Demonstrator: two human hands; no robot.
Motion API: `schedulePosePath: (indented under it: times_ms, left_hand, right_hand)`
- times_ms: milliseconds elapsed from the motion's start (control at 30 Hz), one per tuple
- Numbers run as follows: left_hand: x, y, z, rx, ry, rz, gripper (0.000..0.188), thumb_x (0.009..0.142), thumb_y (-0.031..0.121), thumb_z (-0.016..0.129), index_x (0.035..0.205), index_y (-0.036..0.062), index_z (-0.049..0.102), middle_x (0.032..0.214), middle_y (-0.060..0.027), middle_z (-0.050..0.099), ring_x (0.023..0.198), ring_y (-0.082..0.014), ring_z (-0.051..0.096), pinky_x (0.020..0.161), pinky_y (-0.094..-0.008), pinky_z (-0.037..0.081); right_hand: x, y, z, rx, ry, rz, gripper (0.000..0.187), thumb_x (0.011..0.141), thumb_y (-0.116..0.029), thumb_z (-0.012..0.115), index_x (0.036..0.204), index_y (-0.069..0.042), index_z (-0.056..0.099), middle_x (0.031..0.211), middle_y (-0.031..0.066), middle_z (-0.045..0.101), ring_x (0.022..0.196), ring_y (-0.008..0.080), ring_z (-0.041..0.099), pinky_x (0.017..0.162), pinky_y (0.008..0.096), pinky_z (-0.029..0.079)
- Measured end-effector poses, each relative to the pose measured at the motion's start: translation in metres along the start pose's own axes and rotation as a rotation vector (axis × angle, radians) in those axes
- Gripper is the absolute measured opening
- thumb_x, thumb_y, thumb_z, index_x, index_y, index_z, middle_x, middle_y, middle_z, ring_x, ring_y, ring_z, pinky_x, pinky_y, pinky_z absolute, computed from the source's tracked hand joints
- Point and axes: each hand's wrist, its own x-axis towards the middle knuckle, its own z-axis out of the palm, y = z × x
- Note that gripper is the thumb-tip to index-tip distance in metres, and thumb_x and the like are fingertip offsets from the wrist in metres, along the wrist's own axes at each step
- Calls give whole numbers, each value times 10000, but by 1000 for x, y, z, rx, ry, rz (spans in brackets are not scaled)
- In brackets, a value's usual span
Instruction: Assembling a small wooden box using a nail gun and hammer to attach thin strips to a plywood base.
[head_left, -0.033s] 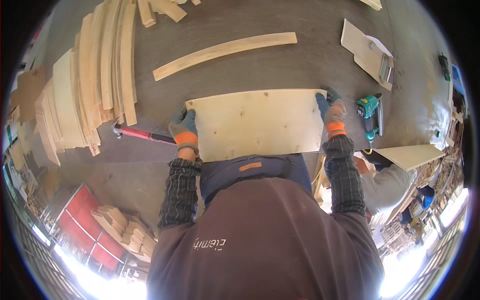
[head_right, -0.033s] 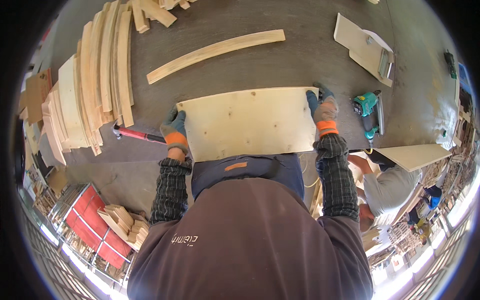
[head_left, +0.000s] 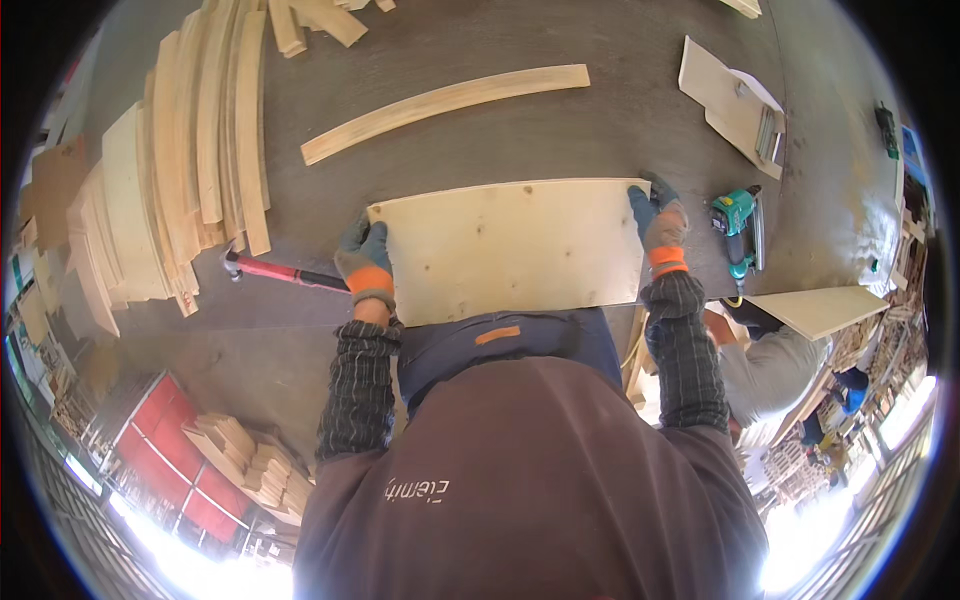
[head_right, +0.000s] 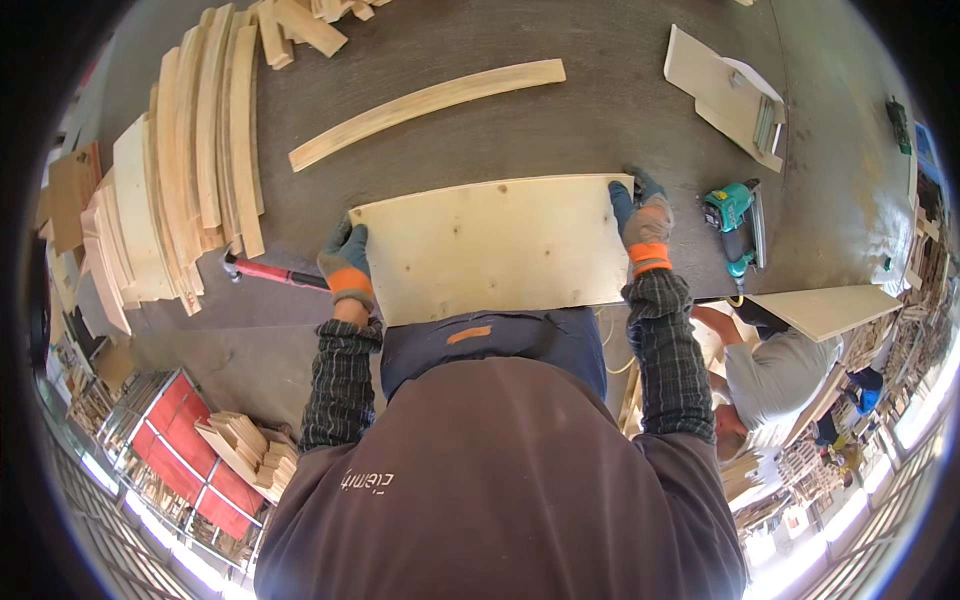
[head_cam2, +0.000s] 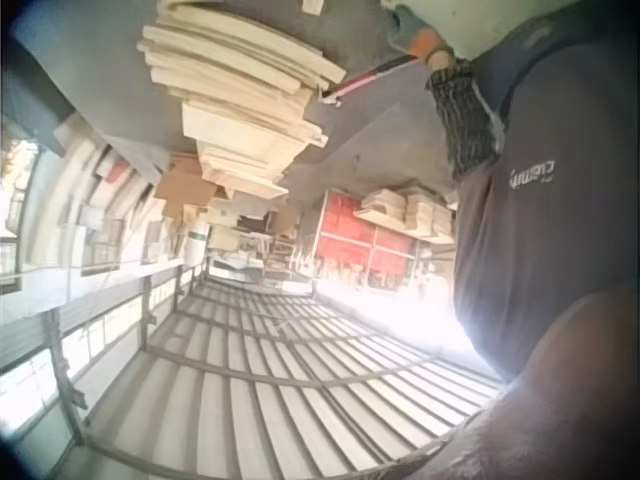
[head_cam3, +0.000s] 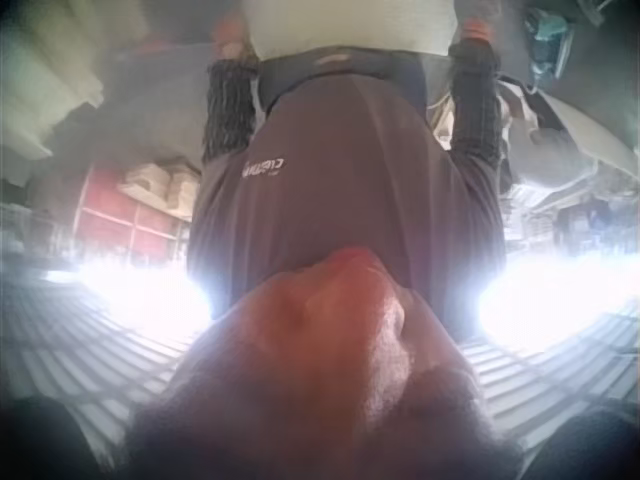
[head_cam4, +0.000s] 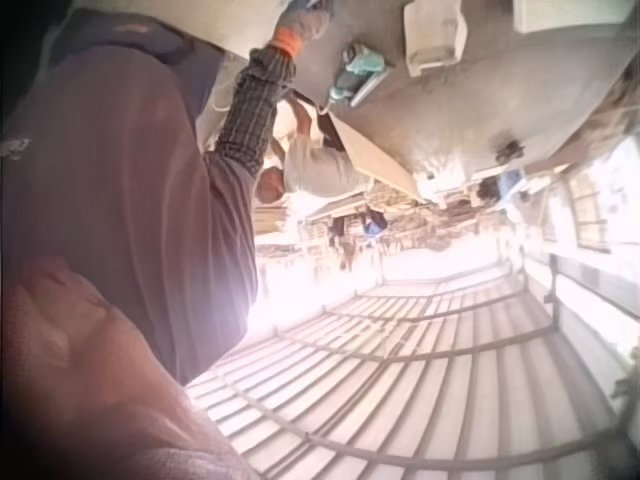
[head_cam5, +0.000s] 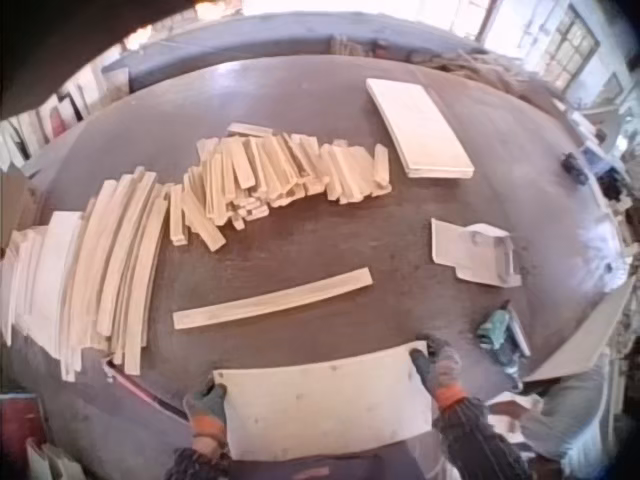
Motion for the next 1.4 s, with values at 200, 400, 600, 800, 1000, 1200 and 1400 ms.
schedulePosePath:
  times_ms: [200, 400, 600, 800, 1000, 1200, 1400]
  left_hand:
    - [-8, 11, 8, 77, 30, -13, 335, 958, 44, 703, 1267, -84, 704, 1191, -164, 760, 1033, -226, 712, 955, -334, 552]
    - [-12, 14, 17, 84, 64, -5, 338, 972, 44, 684, 1283, -88, 693, 1212, -171, 756, 1036, -229, 712, 952, -332, 551]
    - [-14, 18, 21, 103, 39, -14, 339, 993, 41, 665, 1310, -80, 671, 1251, -170, 740, 1068, -231, 702, 969, -333, 548]
    - [-13, 9, 20, 90, 76, -20, 355, 992, 22, 654, 1336, -68, 654, 1273, -163, 725, 1098, -241, 693, 990, -339, 544]
    - [-5, -6, 18, 138, 93, 107, 344, 977, 31, 668, 1307, -67, 664, 1282, -169, 712, 1111, -247, 684, 993, -354, 536]
    - [-25, 20, 30, 577, 189, 572, 322, 957, 82, 688, 1252, -46, 677, 1237, -219, 694, 1133, -350, 662, 1009, -432, 513]
    - [-96, 80, 155, 540, -407, 1141, 243, 924, 131, 734, 1154, 51, 738, 1129, -178, 713, 1058, -380, 652, 930, -471, 525]
  right_hand:
    - [-14, -1, 7, 89, 95, 174, 409, 940, -221, 803, 1298, -41, 721, 1178, 161, 749, 1029, 235, 724, 920, 348, 569]
    - [-10, -1, 2, 81, 93, 134, 438, 920, -223, 823, 1314, -59, 726, 1183, 155, 755, 1028, 232, 725, 920, 345, 569]
    - [-10, -7, 5, 120, 118, 218, 447, 924, -211, 818, 1319, -28, 717, 1177, 139, 762, 1022, 223, 728, 920, 336, 568]
    - [-10, -26, -1, 153, 108, 300, 476, 875, -227, 861, 1304, -59, 739, 1028, 58, 774, 775, 117, 649, 698, 284, 532]
    - [-2, -17, 0, 165, 109, 376, 447, 852, -263, 888, 1241, -79, 769, 974, 37, 774, 717, 103, 640, 639, 276, 520]
    - [-3, -20, 1, 81, 145, 375, 462, 846, -292, 894, 1219, -51, 767, 981, 44, 778, 729, 115, 656, 659, 291, 539]
    - [2, -3, 7, 91, 89, 361, 515, 851, -373, 877, 1243, -66, 746, 1170, 142, 779, 1028, 280, 749, 909, 381, 582]
